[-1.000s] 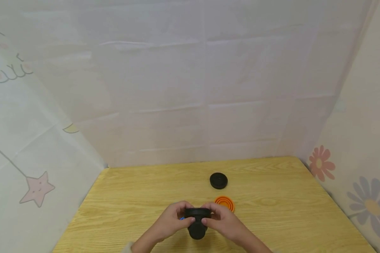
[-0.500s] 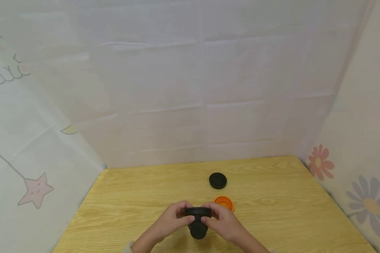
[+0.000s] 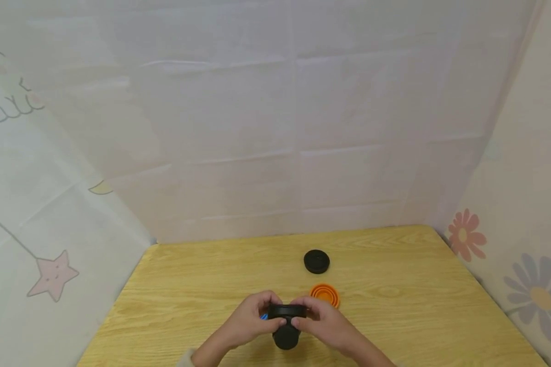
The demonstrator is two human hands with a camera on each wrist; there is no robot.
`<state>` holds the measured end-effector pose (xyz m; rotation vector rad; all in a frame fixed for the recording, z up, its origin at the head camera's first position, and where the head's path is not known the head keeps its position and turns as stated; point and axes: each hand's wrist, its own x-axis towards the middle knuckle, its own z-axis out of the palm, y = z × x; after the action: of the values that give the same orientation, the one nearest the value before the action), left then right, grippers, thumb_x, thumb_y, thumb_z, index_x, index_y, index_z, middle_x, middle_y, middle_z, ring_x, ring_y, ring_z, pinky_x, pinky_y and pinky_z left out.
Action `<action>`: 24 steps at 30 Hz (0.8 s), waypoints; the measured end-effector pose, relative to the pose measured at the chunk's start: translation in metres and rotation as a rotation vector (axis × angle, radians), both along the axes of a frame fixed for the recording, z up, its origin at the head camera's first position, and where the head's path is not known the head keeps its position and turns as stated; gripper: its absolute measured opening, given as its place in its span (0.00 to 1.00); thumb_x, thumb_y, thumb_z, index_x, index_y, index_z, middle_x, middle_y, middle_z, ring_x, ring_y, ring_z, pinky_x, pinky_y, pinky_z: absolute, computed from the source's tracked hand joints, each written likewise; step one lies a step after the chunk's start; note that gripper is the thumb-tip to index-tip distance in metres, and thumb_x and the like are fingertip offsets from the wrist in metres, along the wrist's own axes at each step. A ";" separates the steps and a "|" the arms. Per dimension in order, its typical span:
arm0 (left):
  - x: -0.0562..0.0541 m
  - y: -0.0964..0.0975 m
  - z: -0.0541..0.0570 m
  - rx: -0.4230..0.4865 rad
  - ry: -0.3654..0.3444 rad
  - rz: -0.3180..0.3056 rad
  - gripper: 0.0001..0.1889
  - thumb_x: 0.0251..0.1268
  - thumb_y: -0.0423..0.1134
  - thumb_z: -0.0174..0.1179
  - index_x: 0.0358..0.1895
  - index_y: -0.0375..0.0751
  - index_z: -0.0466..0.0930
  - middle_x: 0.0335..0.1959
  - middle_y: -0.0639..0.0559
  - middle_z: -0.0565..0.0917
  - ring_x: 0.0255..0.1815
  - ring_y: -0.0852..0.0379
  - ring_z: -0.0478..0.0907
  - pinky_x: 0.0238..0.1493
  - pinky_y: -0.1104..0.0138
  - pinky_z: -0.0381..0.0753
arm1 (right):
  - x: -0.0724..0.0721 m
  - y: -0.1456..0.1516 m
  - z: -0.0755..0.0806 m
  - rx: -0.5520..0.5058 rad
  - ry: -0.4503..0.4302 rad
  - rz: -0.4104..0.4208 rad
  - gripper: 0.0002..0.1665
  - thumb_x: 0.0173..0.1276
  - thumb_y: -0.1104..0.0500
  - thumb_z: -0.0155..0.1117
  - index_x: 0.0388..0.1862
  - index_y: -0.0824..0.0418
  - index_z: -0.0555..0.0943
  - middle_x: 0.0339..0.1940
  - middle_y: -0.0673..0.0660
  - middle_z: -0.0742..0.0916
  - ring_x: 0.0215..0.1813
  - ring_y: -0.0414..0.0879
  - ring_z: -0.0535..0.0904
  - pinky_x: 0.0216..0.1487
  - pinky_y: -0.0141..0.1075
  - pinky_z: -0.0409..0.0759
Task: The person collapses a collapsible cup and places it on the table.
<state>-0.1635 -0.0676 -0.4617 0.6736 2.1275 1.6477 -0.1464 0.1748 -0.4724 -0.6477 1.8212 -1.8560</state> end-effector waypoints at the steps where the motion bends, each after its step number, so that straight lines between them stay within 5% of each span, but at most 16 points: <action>1: 0.000 0.000 0.000 -0.008 0.009 0.001 0.10 0.63 0.39 0.69 0.44 0.42 0.82 0.42 0.55 0.84 0.47 0.59 0.81 0.57 0.66 0.78 | 0.000 0.000 0.000 0.007 0.007 0.004 0.20 0.80 0.60 0.54 0.63 0.72 0.74 0.58 0.65 0.81 0.57 0.44 0.80 0.57 0.32 0.80; 10: 0.001 -0.001 -0.004 -0.036 0.061 0.035 0.07 0.66 0.41 0.67 0.43 0.46 0.84 0.41 0.57 0.86 0.47 0.61 0.83 0.53 0.68 0.81 | 0.000 -0.003 -0.003 0.123 0.181 -0.061 0.16 0.80 0.57 0.57 0.59 0.64 0.78 0.56 0.64 0.82 0.56 0.41 0.80 0.54 0.31 0.81; 15: -0.001 -0.005 -0.004 0.024 -0.018 -0.023 0.12 0.71 0.43 0.64 0.50 0.41 0.81 0.44 0.53 0.87 0.44 0.59 0.84 0.44 0.69 0.83 | -0.001 -0.004 -0.003 0.184 0.265 -0.140 0.15 0.78 0.55 0.59 0.57 0.61 0.80 0.52 0.61 0.84 0.49 0.40 0.82 0.49 0.32 0.83; 19: -0.002 -0.008 -0.005 0.051 -0.080 -0.102 0.20 0.67 0.45 0.68 0.55 0.41 0.76 0.46 0.53 0.87 0.48 0.57 0.83 0.50 0.66 0.80 | 0.000 -0.005 -0.004 0.189 0.291 -0.173 0.14 0.77 0.55 0.60 0.56 0.61 0.81 0.51 0.60 0.85 0.48 0.41 0.84 0.48 0.32 0.85; 24: -0.003 -0.007 -0.005 0.105 -0.118 -0.093 0.21 0.64 0.42 0.69 0.55 0.37 0.75 0.44 0.51 0.87 0.48 0.56 0.83 0.49 0.67 0.81 | 0.000 -0.008 -0.001 0.190 0.290 -0.180 0.14 0.77 0.55 0.61 0.55 0.61 0.81 0.50 0.60 0.85 0.48 0.41 0.84 0.48 0.32 0.85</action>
<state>-0.1663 -0.0751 -0.4663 0.6780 1.9110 1.7138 -0.1462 0.1663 -0.4738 -0.7341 2.2782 -1.7403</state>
